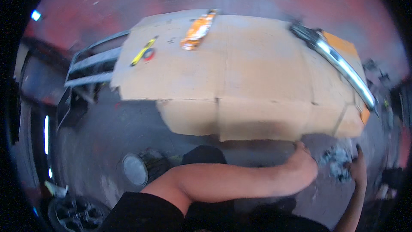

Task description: The person cleans a small cylindrical metal car part using a white cloth and a screwdriver. They wipe the exterior and interior surfaces repeatedly, then use the screwdriver to scrape residue from the part's opening. The person also wipes a caulking gun and their hands before walking away from the work area.

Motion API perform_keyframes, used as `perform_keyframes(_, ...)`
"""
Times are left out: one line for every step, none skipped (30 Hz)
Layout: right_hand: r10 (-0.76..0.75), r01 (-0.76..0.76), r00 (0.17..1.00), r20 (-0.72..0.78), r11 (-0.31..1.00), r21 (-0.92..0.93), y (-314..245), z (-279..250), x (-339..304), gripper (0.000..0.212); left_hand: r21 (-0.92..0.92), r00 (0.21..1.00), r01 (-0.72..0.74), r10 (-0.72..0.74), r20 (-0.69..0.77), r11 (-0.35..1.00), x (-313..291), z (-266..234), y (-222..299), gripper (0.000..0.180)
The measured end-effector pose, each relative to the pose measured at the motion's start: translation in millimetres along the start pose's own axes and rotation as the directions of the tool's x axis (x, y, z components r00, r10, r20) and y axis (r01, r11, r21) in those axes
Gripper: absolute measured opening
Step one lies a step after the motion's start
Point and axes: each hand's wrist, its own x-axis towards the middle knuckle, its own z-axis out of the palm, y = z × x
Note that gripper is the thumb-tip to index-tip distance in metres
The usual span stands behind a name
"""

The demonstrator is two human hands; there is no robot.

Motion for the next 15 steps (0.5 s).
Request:
perform_keyframes(-0.07,0.071,0.997,-0.011,0.995,0.065,-14.4,1.6,10.1,0.09,-0.077,0.999,0.017,-0.021,-0.044,0.997,-12.8,0.6,-5.8,0.026)
perform_keyframes(-0.099,0.103,0.994,-0.037,0.986,0.128,-19.7,-7.0,4.5,0.091,-0.132,0.995,0.028,-0.04,-0.089,0.991,-24.1,-4.6,-17.7,0.025)
perform_keyframes(-0.186,0.187,0.982,-0.026,0.958,0.219,-52.5,12.5,23.4,0.091,-0.177,0.985,0.112,-0.133,-0.111,0.978,-35.4,-4.2,-35.8,0.024)
perform_keyframes(-0.23,0.227,0.973,-0.029,0.917,0.329,-61.2,17.8,26.2,0.091,-0.22,0.925,0.09,-0.164,-0.344,0.971,-22.7,15.3,-34.1,0.025)
perform_keyframes(-0.251,0.231,0.968,-0.011,0.869,0.437,-62.3,25.7,17.8,0.092,-0.257,0.798,0.089,-0.223,-0.559,0.962,-6.4,40.2,-32.3,0.026)
perform_keyframes(-0.28,0.228,0.96,0.012,0.804,0.548,-65.4,32.8,11.9,0.092,-0.333,0.822,0.078,-0.25,-0.512,0.94,-8.7,28.4,-29.2,0.026)
perform_keyframes(-0.313,0.211,0.948,0.055,0.749,0.628,-70.7,37.7,9.7,0.093,-0.274,0.838,0.058,-0.196,-0.51,0.96,0.8,32.5,-17.6,0.032)
perform_keyframes(-0.321,0.173,0.943,0.089,0.701,0.692,-65.8,41.6,-0.7,0.093,-0.215,0.851,0.039,-0.145,-0.505,0.976,10.8,38.1,-10.3,0.04)
perform_keyframes(-0.315,0.145,0.943,0.104,0.672,0.726,-65.3,42.0,-16.1,0.094,-0.157,0.855,0.023,-0.101,-0.509,0.987,18.1,42.4,-4.8,0.051)
perform_keyframes(-0.317,0.124,0.941,0.12,0.651,0.749,-66.9,40.0,-28.6,0.095,-0.251,0.93,0.006,-0.097,-0.355,0.968,11.9,32.6,-2.8,0.061)
perform_keyframes(-0.213,0.087,0.974,0.083,0.682,0.726,-86.4,24.6,-72.1,0.09,-0.255,0.894,-0.068,-0.054,-0.444,0.965,16.8,28.7,-5.6,0.072)
perform_keyframes(-0.235,0.103,0.97,0.058,0.614,0.783,-87.2,27.8,-62.3,0.09,-0.273,0.85,-0.074,-0.082,-0.52,0.959,17.4,36.9,-8.0,0.084)
perform_keyframes(-0.247,0.113,0.968,0.029,0.541,0.834,-86.1,34.2,-53.7,0.089,-0.287,0.801,-0.089,-0.103,-0.589,0.954,18.9,42.6,-10.4,0.096)
perform_keyframes(-0.257,0.119,0.966,0.004,0.46,0.88,-87.3,37.5,-51.6,0.088,-0.416,0.825,-0.145,-0.123,-0.552,0.898,19.7,41.8,-13.7,0.109)
perform_keyframes(-0.5,0.26,0.865,-0.044,0.373,0.891,-96.0,35.6,-48.5,0.088,-0.381,0.768,-0.098,-0.174,-0.617,0.919,27.9,42.0,-14.1,0.108)
